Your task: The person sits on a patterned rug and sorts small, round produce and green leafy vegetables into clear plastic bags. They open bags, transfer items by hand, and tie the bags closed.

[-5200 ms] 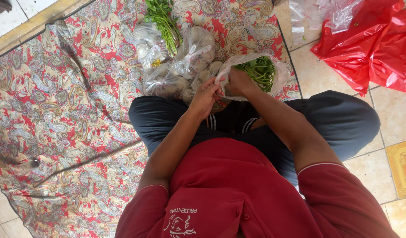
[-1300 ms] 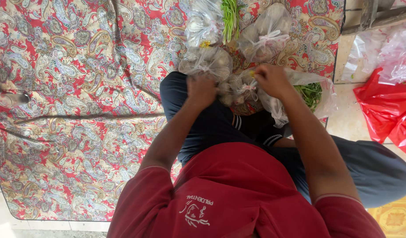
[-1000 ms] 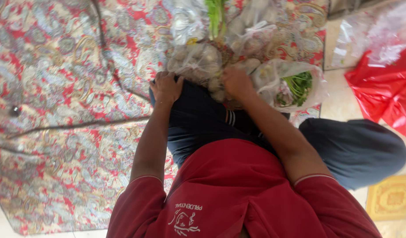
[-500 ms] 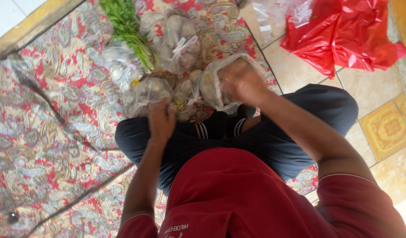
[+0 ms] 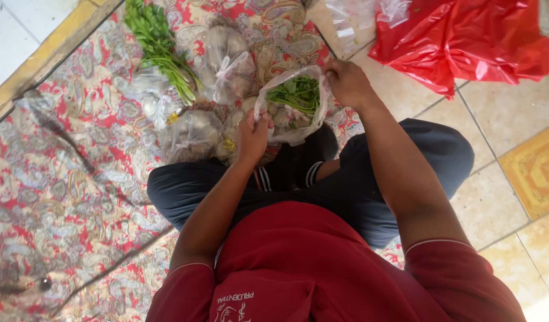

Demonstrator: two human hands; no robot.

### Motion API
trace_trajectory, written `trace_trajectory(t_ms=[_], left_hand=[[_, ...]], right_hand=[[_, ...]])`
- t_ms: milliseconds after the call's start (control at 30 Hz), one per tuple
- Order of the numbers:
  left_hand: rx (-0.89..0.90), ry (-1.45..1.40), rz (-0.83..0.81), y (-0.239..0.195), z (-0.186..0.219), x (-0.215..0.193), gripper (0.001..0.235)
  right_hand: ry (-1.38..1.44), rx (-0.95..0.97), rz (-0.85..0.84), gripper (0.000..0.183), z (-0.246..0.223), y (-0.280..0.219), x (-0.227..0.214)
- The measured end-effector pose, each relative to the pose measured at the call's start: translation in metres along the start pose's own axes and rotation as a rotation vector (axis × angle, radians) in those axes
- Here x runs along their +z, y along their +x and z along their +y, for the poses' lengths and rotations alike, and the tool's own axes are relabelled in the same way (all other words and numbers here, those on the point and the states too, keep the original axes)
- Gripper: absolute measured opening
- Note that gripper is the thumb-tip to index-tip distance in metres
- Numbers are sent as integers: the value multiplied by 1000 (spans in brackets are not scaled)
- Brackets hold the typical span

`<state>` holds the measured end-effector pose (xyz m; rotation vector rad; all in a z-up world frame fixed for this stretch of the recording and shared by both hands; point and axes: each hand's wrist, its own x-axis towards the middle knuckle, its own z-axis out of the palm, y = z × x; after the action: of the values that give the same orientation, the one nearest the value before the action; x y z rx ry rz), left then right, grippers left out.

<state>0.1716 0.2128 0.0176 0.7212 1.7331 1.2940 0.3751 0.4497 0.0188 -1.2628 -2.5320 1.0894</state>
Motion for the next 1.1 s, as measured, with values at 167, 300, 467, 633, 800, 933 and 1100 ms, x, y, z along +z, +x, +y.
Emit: trace_trajectory(t_ms=[167, 300, 467, 633, 800, 933, 1100], left_hand=[[-130, -328, 42, 22, 11, 2, 18], [-151, -303, -30, 16, 13, -1, 39], [-151, -280, -77, 14, 12, -14, 53], [-205, -39, -168, -6, 34, 5, 60], [-221, -99, -214, -27, 36, 5, 69], [-146, 28, -68, -22, 0, 6, 68], [143, -148, -3, 2, -32, 8, 68]], right_hand=[[-281, -165, -60, 96, -21, 6, 18], [-233, 5, -404, 51, -31, 10, 14], [59, 11, -128, 32, -48, 9, -9], [-288, -40, -258, 35, -76, -8, -24], [-633, 168, -403, 27, -67, -17, -41], [-502, 80, -219, 26, -46, -18, -53], [343, 138, -162, 33, -66, -22, -21]])
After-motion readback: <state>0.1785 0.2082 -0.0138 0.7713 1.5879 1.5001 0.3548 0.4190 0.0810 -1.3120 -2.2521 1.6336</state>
